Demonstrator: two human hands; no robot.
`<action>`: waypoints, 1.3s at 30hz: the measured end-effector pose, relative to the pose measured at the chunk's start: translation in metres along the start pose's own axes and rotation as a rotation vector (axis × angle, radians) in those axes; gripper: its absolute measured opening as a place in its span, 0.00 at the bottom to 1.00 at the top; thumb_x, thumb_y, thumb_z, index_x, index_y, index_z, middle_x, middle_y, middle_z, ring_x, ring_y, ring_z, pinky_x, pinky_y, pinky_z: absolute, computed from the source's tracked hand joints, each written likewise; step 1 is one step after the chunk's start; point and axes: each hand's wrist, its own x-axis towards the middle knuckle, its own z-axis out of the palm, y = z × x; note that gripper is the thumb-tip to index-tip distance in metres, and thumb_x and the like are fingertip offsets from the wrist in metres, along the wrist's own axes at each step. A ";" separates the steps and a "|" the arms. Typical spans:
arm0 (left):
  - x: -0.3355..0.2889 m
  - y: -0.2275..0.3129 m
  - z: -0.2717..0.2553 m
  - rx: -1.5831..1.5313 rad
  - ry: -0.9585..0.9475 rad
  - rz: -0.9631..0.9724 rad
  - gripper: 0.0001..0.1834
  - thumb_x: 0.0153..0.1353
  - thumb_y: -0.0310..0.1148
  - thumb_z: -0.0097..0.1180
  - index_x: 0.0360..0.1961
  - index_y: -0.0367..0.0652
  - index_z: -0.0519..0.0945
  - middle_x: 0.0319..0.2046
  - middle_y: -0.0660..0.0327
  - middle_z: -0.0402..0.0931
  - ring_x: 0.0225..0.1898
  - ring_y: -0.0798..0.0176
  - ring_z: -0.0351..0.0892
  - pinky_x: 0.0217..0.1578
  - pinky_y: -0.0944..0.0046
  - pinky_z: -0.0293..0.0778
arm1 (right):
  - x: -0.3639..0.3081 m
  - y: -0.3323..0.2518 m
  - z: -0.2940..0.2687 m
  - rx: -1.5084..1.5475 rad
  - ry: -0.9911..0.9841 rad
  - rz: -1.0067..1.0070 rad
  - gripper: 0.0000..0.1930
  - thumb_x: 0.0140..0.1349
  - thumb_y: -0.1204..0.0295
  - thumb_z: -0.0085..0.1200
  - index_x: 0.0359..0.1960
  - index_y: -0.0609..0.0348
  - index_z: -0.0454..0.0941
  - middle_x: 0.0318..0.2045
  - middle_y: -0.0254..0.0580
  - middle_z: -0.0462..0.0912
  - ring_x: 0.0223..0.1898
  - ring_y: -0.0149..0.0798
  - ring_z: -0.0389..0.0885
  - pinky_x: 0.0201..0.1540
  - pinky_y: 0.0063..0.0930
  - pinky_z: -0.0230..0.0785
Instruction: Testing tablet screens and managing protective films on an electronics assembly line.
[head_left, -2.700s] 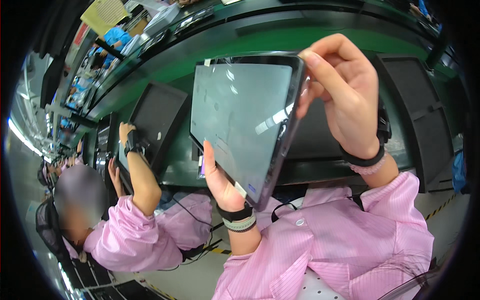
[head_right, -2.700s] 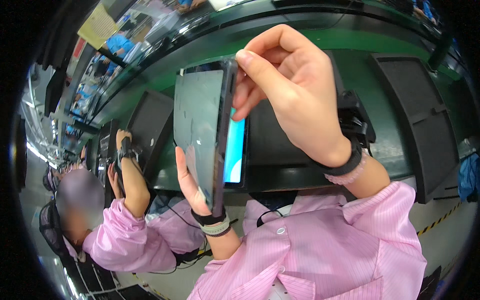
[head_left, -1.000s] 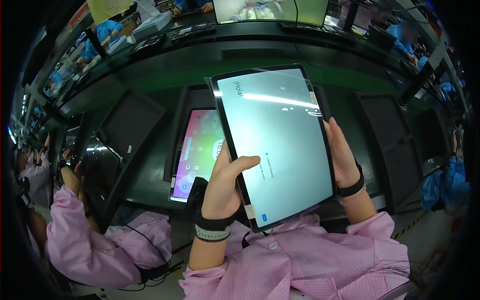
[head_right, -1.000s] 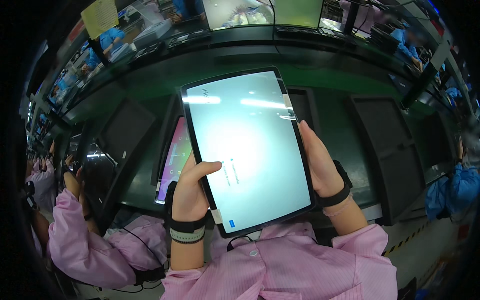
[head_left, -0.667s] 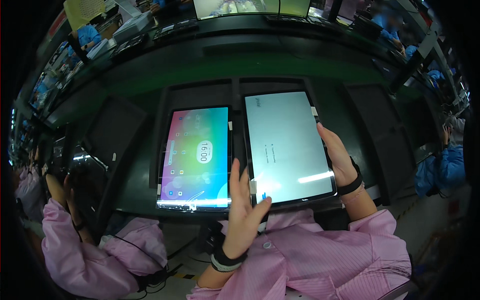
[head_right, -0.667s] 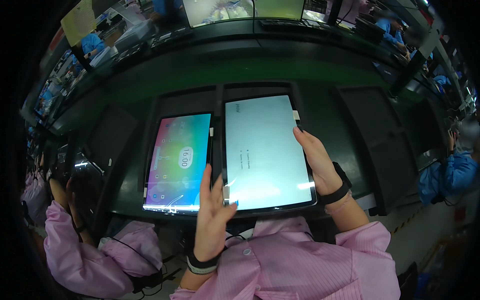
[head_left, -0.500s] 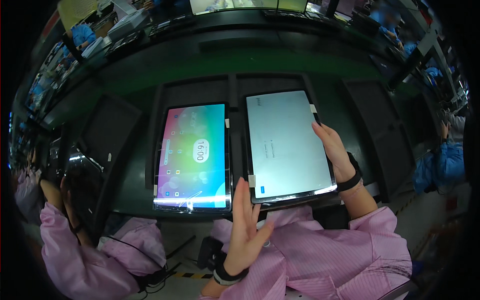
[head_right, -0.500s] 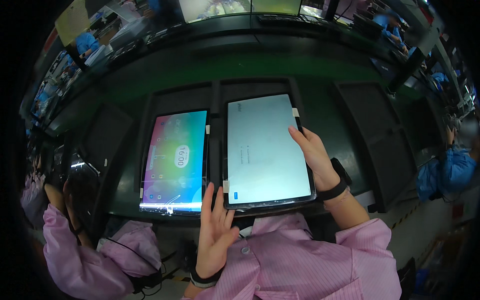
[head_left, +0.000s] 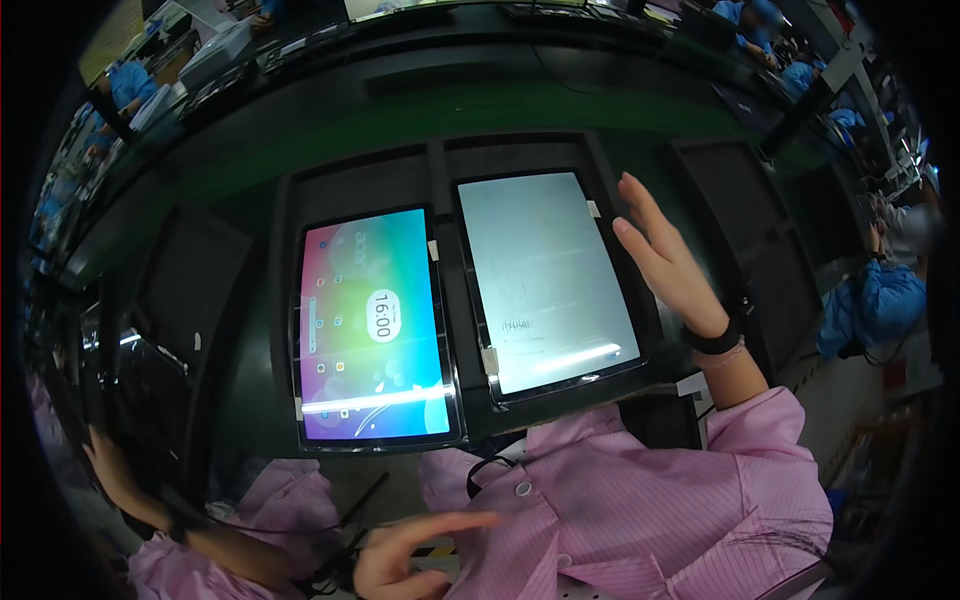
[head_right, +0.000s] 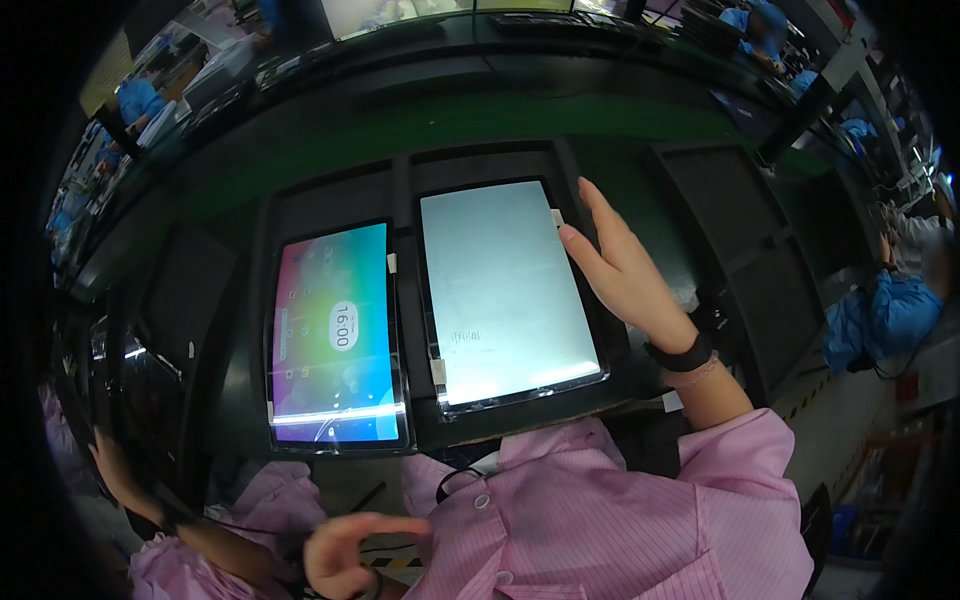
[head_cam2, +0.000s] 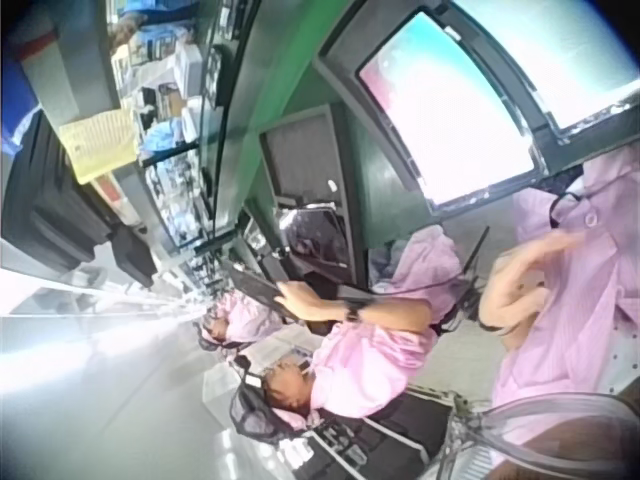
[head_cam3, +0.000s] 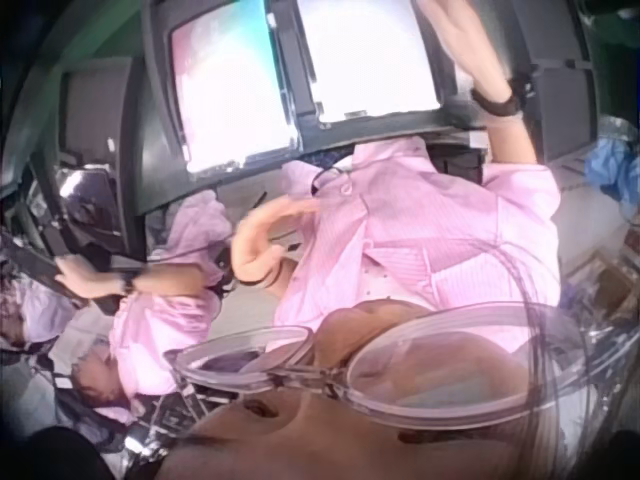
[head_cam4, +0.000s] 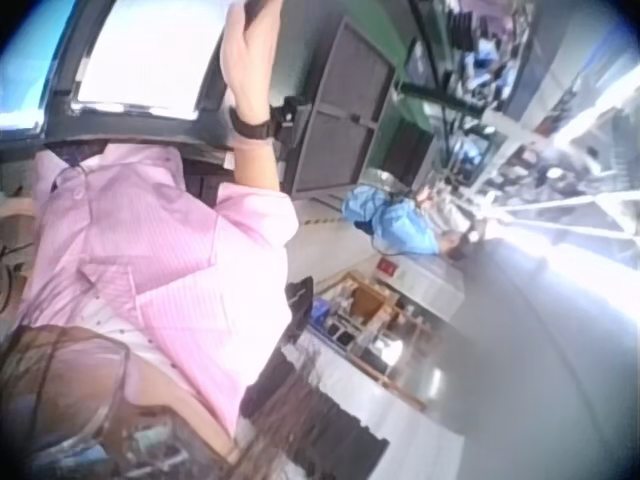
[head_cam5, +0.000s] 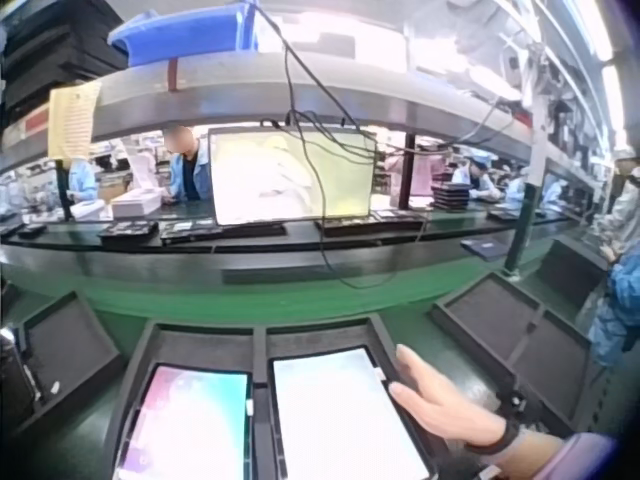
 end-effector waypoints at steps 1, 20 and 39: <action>-0.008 -0.001 -0.002 -0.003 0.175 0.073 0.29 0.56 0.31 0.47 0.56 0.26 0.57 0.45 0.35 0.68 0.47 0.41 0.71 0.48 0.51 0.65 | 0.005 -0.008 -0.005 -0.003 0.003 0.008 0.29 0.63 0.65 0.42 0.60 0.70 0.48 0.55 0.59 0.65 0.59 0.48 0.60 0.59 0.32 0.53; 0.026 -0.050 -0.098 0.509 1.386 0.293 0.23 0.66 0.41 0.26 0.55 0.38 0.61 0.53 0.53 0.64 0.58 0.56 0.60 0.58 0.56 0.50 | 0.077 -0.020 0.058 -0.154 -0.336 -0.602 0.15 0.63 0.70 0.37 0.47 0.66 0.66 0.49 0.47 0.71 0.60 0.45 0.58 0.65 0.43 0.40; 0.037 -0.054 -0.105 0.418 1.406 0.382 0.26 0.65 0.48 0.24 0.54 0.40 0.62 0.49 0.50 0.70 0.55 0.58 0.64 0.53 0.59 0.53 | 0.061 0.021 0.010 -0.449 -0.370 -0.291 0.19 0.62 0.73 0.37 0.54 0.67 0.58 0.51 0.43 0.72 0.58 0.42 0.63 0.65 0.42 0.37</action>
